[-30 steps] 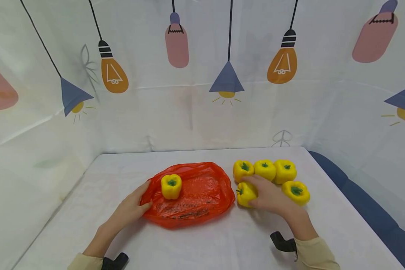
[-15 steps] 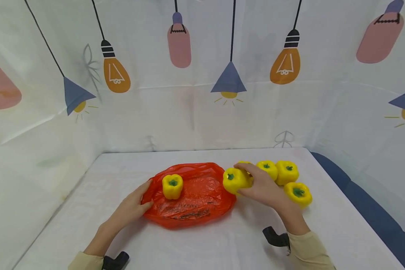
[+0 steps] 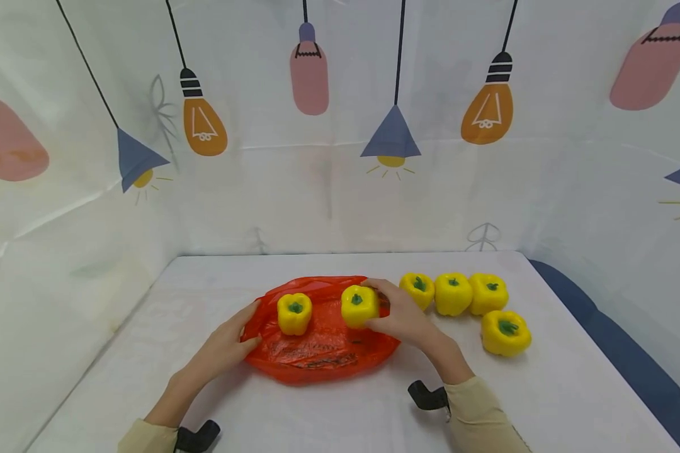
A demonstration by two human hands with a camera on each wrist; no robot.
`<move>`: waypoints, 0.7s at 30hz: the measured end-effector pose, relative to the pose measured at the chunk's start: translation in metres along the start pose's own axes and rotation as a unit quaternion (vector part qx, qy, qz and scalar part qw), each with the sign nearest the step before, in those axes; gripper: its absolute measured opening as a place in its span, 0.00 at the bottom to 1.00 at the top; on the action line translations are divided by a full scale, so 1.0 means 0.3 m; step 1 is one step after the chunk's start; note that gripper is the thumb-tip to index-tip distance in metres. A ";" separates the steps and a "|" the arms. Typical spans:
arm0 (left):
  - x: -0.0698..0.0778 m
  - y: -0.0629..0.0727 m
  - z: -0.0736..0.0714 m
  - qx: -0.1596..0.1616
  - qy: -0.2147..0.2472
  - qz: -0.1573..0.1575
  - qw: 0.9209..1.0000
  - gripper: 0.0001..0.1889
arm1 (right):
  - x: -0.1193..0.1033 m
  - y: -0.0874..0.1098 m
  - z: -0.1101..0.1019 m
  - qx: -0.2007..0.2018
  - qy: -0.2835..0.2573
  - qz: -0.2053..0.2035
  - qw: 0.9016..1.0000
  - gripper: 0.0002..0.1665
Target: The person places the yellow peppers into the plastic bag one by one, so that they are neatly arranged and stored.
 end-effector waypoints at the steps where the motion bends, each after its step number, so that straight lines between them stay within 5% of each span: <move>1: 0.001 0.000 -0.001 0.000 0.001 0.001 1.000 0.40 | 0.001 -0.006 0.014 -0.002 -0.002 0.000 1.000 0.41; 11: 0.015 0.007 -0.006 -0.003 0.010 0.006 1.000 0.40 | -0.003 -0.069 0.128 -0.028 -0.042 -0.001 0.999 0.39; 21: 0.009 0.014 -0.008 -0.002 0.010 0.008 1.000 0.40 | -0.008 -0.094 0.170 -0.055 -0.079 -0.011 0.995 0.42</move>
Point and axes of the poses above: each hand's wrist, its own y-axis away from the middle knuckle, its own z-axis out of the palm, x = y × z, the point moved 2 cm from there along -y, towards the middle knuckle, and after that the axes turned 3 degrees about -x, right-handed, at the moved point
